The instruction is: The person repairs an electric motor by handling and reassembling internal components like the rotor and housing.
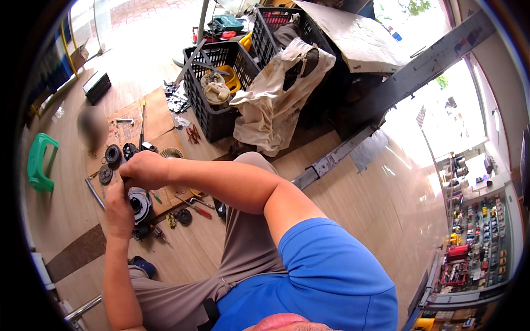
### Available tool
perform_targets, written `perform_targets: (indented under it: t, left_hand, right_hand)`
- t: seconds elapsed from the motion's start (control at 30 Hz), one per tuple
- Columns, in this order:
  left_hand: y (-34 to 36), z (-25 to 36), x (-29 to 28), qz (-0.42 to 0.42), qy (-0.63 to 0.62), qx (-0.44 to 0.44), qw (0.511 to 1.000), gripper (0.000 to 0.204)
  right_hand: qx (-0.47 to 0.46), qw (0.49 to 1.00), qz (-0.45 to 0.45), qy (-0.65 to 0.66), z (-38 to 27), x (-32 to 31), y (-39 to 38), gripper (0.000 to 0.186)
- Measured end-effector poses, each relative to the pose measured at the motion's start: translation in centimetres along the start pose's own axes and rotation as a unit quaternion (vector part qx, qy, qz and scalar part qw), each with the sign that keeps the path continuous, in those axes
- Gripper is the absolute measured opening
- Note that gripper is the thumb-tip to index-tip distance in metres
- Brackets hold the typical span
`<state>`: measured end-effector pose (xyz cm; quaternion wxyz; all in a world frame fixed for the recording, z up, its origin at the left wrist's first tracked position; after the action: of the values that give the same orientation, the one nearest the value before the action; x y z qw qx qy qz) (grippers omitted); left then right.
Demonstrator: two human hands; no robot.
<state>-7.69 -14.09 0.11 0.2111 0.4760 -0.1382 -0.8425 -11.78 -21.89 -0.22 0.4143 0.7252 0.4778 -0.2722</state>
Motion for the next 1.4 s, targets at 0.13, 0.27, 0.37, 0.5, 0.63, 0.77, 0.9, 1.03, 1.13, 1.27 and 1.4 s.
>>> perform_targets:
  t: [0.13, 0.27, 0.37, 0.5, 0.63, 0.77, 0.9, 1.03, 1.13, 1.27, 1.4]
  left_hand:
    - [0.2, -0.5, -0.1, -0.039, -0.002, -0.012, 0.999, 0.016]
    - [0.3, -0.3, -0.3, -0.045, -0.011, -0.019, 0.999, 0.017]
    - [0.3, -0.6, 0.0, -0.053, -0.013, -0.060, 0.997, 0.016]
    - [0.2, -2.3, 0.3, -0.020, -0.039, -0.117, 0.992, 0.017]
    - [0.4, -4.1, -0.4, 0.042, -0.083, -0.167, 0.981, 0.020]
    - [-0.3, -9.8, 0.1, 0.076, -0.305, -0.265, 0.912, 0.025]
    - [0.1, -9.1, 2.2, 0.065, -0.475, -0.290, 0.828, 0.023]
    - [0.0, -8.7, 2.3, 0.105, -0.513, -0.324, 0.788, 0.022]
    - [-0.1, -8.9, 2.4, 0.099, -0.487, -0.301, 0.814, 0.023]
    - [-0.3, -9.3, 2.6, 0.041, -0.445, -0.274, 0.851, 0.024]
    - [-0.7, -9.1, 2.9, 0.086, -0.487, -0.296, 0.817, 0.024]
  right_hand:
    - [-0.018, 1.000, 0.006, 0.015, -0.1, -0.2, 0.1, 0.021]
    - [-0.024, 1.000, 0.005, 0.017, -0.1, -0.5, 0.1, 0.019]
    - [-0.026, 1.000, 0.011, 0.007, -0.1, -0.5, 0.1, 0.018]
    - [-0.006, 0.996, 0.066, 0.060, 0.1, -0.8, 0.1, 0.015]
    - [0.058, 0.967, 0.144, 0.204, 0.8, -1.3, -0.5, 0.012]
    - [0.173, 0.876, 0.090, 0.442, 0.2, 0.7, -0.2, 0.012]
    - [0.134, 0.875, 0.137, 0.444, 1.0, 1.0, -0.4, 0.012]
    - [0.142, 0.895, 0.159, 0.393, 1.0, 0.3, -0.4, 0.010]
    - [0.137, 0.914, 0.164, 0.345, 0.8, -0.1, -0.5, 0.010]
    - [0.130, 0.930, 0.162, 0.302, 1.0, 0.0, -0.4, 0.011]
    - [0.122, 0.924, 0.145, 0.333, 0.6, 0.7, -0.3, 0.011]
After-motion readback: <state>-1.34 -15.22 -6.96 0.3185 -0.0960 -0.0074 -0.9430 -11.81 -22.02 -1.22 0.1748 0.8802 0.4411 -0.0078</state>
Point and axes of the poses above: each hand's wrist, its own y-axis towards the middle knuckle, its own x-axis out of the palm, z = x × y, the point moved 10 cm from there along y, towards the middle knuckle, and after that the axes turned 1 degree about -y, right-handed, at the moved point
